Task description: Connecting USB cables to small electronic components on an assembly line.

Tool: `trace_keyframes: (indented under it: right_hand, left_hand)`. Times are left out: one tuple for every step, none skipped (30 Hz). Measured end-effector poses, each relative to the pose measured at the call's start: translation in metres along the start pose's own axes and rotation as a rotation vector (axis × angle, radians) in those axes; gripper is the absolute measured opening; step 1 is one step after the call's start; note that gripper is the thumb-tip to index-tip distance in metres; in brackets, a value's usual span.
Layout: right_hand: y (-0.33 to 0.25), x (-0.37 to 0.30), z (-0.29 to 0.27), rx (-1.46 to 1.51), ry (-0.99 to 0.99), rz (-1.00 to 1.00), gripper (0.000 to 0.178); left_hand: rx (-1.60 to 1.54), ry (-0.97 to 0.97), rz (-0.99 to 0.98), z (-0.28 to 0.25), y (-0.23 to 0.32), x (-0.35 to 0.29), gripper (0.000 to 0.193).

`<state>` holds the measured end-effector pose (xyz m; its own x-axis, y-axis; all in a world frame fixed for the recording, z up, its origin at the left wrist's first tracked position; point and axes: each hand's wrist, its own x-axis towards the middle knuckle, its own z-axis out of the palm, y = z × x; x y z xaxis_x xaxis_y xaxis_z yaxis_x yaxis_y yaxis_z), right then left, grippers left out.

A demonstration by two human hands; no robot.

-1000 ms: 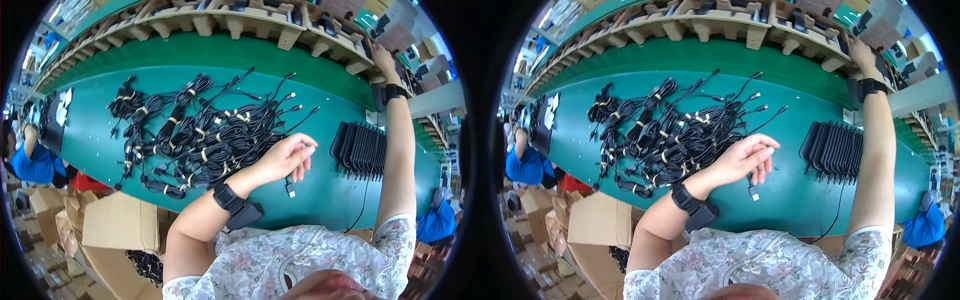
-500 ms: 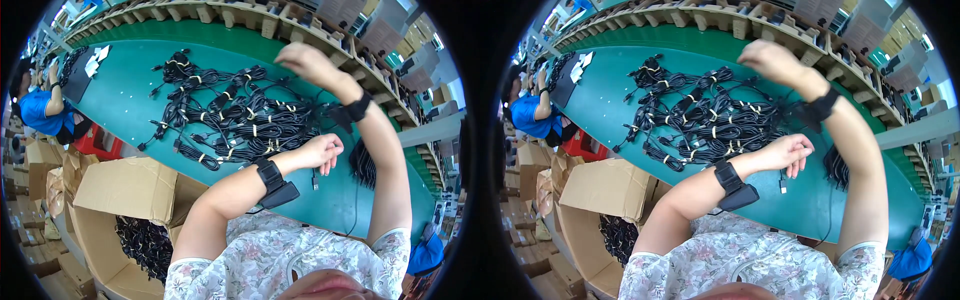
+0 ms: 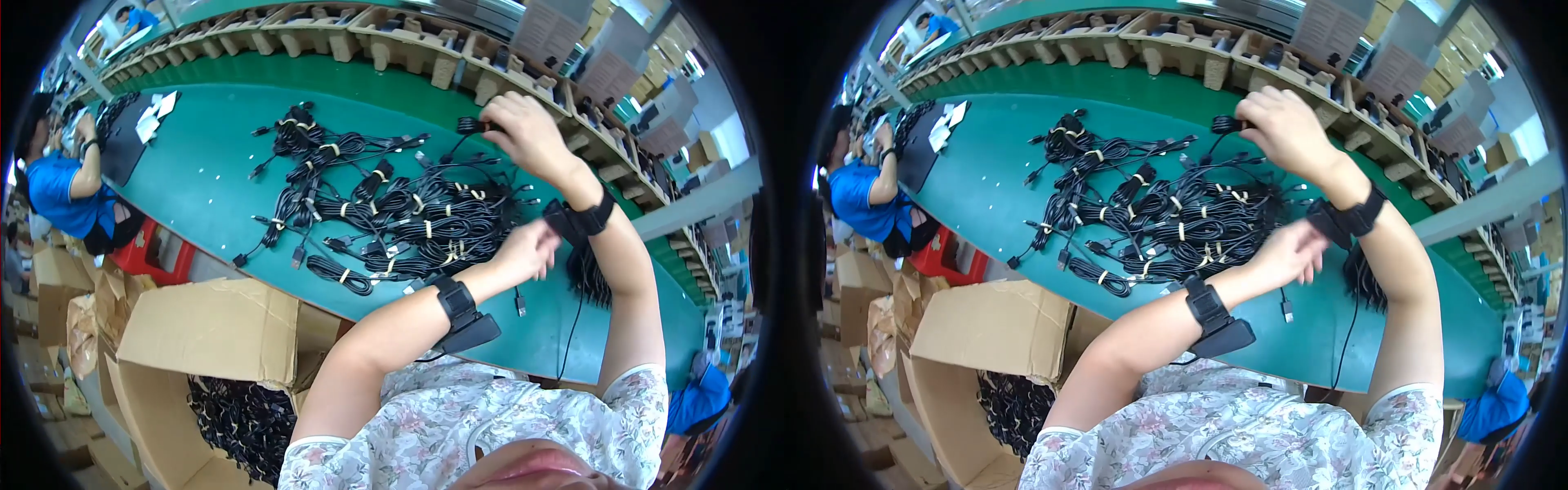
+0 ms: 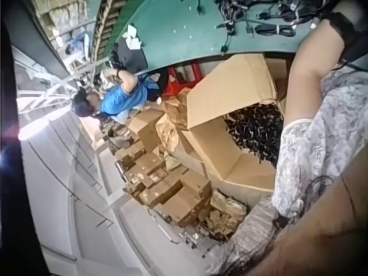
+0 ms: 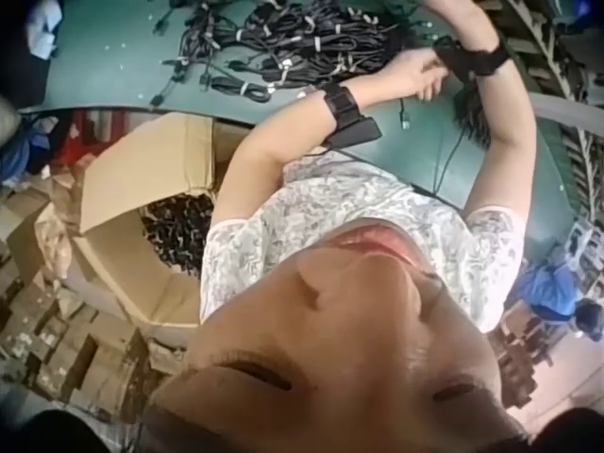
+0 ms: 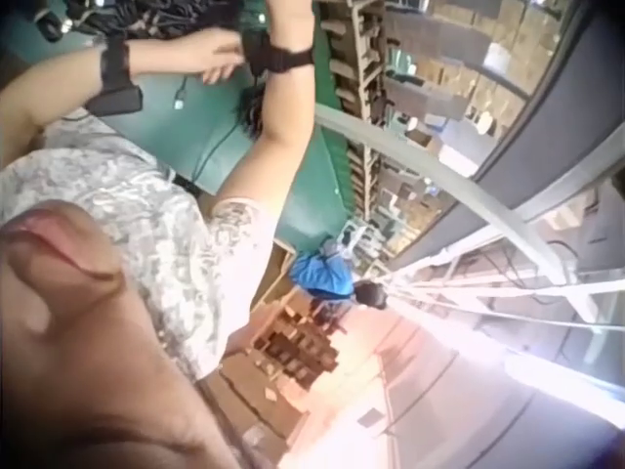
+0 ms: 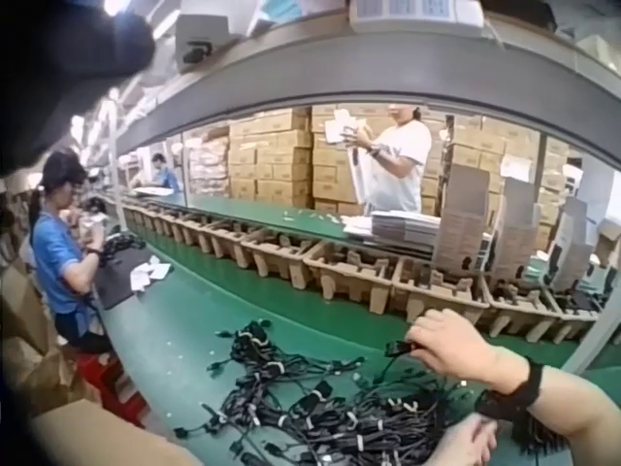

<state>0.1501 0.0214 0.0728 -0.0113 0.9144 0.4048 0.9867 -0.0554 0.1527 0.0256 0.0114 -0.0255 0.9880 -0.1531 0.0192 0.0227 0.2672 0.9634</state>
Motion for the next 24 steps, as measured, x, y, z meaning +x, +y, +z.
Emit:
trace_keyframes:
  right_hand:
    - [0.002,-0.011,-0.012,-0.024,0.032,0.051,0.022]
    - [0.003,-0.022,-0.022,-0.048,0.066,0.103,0.021]
    - [0.006,-0.040,-0.033,-0.087,0.094,0.177,0.021]
    - [0.002,-0.053,-0.040,-0.102,0.093,0.204,0.021]
    - [-0.004,-0.066,-0.047,-0.007,0.110,0.276,0.020]
    - [-0.010,-0.080,-0.055,0.080,0.132,0.348,0.020]
    - [-0.016,-0.089,-0.059,0.180,0.155,0.409,0.020]
    - [-0.024,-0.098,-0.061,0.171,0.160,0.428,0.020]
    - [-0.036,-0.105,-0.063,0.438,0.201,0.592,0.019]
    - [-0.047,-0.110,-0.064,0.709,0.244,0.749,0.019]
    - [-0.054,-0.114,-0.064,0.987,0.286,0.899,0.018]
    - [-0.059,-0.121,-0.060,0.980,0.312,0.922,0.018]
    - [-0.063,-0.127,-0.052,0.916,0.303,0.942,0.017]
    - [-0.070,-0.130,-0.044,0.854,0.293,0.962,0.017]
    - [-0.075,-0.135,-0.041,0.794,0.279,0.985,0.016]
    - [-0.076,-0.141,-0.041,0.791,0.297,1.015,0.016]
    - [-0.072,-0.147,-0.042,0.575,0.256,0.801,0.016]
    - [-0.066,-0.152,-0.044,0.361,0.205,0.588,0.016]
    - [-0.058,-0.157,-0.044,0.155,0.146,0.368,0.016]
    - [-0.048,-0.165,-0.051,0.157,0.144,0.391,0.016]
    - [-0.036,-0.177,-0.062,0.164,0.167,0.523,0.018]
    - [-0.025,-0.187,-0.071,0.169,0.191,0.648,0.020]
    - [-0.017,-0.197,-0.079,0.172,0.189,0.660,0.020]
    - [-0.009,-0.206,-0.084,0.202,0.124,0.819,0.023]
  left_hand:
    - [0.218,0.268,0.323,0.001,-0.002,0.000,0.018]
    - [0.428,0.536,0.649,0.000,-0.004,-0.001,0.023]
    - [0.649,0.660,0.834,-0.004,0.009,-0.001,0.028]
    - [0.875,0.802,1.017,-0.014,0.028,-0.007,0.034]
    - [0.914,0.894,1.058,-0.018,0.038,-0.006,0.035]
    - [0.944,0.985,1.105,-0.019,0.045,-0.003,0.036]
    - [0.936,0.963,1.109,-0.024,0.041,-0.003,0.036]
    - [0.878,0.756,0.873,-0.032,0.030,-0.001,0.036]
    - [0.821,0.556,0.641,-0.035,0.027,-0.002,0.036]
    - [0.759,0.360,0.408,-0.035,0.023,-0.001,0.036]
    - [0.765,0.346,0.409,-0.028,0.016,-0.001,0.036]
    - [0.373,0.274,0.399,-0.010,0.019,-0.003,0.034]
    - [-0.018,0.200,0.364,0.008,0.021,-0.006,0.033]
    - [-0.406,0.129,0.307,0.017,0.022,-0.009,0.031]
    - [-0.401,0.106,0.284,0.017,0.018,-0.008,0.031]
    - [-0.356,0.083,0.188,0.010,0.013,-0.007,0.029]
    - [-0.312,0.064,0.092,0.003,0.009,-0.005,0.027]
    - [-0.268,0.045,-0.004,-0.003,0.004,-0.004,0.026]
    - [-0.268,0.034,-0.029,-0.005,0.004,-0.003,0.026]
    - [-0.246,0.076,0.011,-0.006,0.009,-0.002,0.025]
    - [-0.225,0.120,0.051,-0.006,0.013,-0.002,0.025]
    - [-0.203,0.167,0.098,-0.004,0.016,-0.002,0.025]
    - [-0.203,0.162,0.087,-0.001,0.017,-0.002,0.025]
    - [-0.193,0.185,0.100,0.001,0.017,-0.004,0.023]
